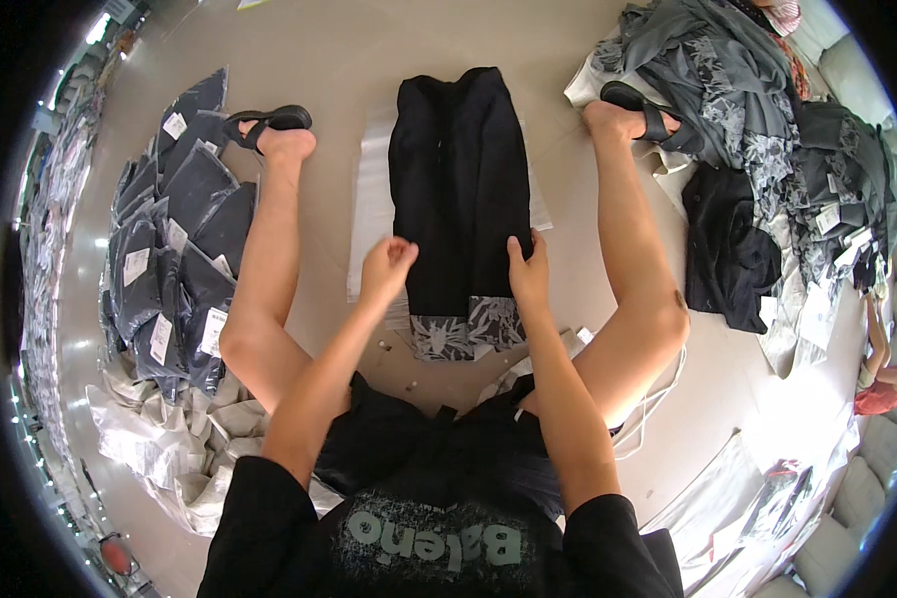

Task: The person sits on the floor and folds black pants, then places them into clear plastic bags. The person repeats this process for multiple pairs of pants, folding them neatly and sealing them in packaging.

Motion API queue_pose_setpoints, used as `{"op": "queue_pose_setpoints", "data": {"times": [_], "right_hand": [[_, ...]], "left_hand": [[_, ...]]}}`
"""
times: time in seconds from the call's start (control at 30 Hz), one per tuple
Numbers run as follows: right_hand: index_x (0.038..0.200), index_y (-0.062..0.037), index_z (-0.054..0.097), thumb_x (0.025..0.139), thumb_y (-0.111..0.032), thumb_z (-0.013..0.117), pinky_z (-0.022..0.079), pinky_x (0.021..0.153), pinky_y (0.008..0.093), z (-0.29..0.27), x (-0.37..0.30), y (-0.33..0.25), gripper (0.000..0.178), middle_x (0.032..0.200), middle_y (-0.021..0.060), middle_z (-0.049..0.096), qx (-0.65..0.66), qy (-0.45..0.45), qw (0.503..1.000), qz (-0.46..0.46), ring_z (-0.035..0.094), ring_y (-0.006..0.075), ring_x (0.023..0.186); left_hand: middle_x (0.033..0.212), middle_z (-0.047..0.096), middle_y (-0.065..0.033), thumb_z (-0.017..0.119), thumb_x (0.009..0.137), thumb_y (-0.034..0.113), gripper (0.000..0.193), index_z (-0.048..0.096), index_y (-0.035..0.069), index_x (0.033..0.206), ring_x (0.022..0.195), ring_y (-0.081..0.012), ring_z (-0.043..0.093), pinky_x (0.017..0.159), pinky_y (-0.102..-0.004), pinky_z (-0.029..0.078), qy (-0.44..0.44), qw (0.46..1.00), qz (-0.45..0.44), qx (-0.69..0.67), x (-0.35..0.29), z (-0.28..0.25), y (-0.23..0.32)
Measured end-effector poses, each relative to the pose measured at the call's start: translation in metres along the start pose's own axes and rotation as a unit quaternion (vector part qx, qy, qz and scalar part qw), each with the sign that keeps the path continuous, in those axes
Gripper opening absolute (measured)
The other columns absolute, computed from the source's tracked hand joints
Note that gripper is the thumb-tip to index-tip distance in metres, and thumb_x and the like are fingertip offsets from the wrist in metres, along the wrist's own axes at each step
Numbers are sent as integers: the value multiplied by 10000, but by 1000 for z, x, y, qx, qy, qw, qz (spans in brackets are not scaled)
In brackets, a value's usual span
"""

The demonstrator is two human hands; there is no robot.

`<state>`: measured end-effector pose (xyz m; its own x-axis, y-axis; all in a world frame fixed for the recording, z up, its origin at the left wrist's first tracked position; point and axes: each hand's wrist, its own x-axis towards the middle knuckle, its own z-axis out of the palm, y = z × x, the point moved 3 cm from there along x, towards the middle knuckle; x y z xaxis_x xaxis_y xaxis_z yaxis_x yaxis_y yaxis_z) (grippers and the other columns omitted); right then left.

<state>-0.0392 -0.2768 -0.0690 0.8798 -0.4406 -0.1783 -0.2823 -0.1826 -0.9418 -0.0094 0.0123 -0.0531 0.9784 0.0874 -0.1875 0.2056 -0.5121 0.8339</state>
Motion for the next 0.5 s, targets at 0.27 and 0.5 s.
{"op": "queue_pose_setpoints", "data": {"times": [0.27, 0.5], "right_hand": [[1337, -20, 678, 937, -57, 772, 540, 1027, 418, 27, -21, -82, 412, 1314, 224, 666, -134, 14, 955, -263, 668, 360, 1189], [1138, -3, 757, 950, 19, 721, 570, 714, 328, 67, 27, -112, 193, 1014, 125, 734, -32, -30, 968, -246, 700, 210, 782]], "left_hand": [[752, 623, -94, 843, 923, 216, 298, 638, 24, 1025, 662, -224, 609, 627, -370, 494, 48, 997, 22, 55, -71, -9, 11], [871, 677, -136, 812, 905, 146, 252, 641, 40, 1056, 807, -346, 666, 720, -454, 528, 97, 978, 147, 116, -36, -1, 25]]}}
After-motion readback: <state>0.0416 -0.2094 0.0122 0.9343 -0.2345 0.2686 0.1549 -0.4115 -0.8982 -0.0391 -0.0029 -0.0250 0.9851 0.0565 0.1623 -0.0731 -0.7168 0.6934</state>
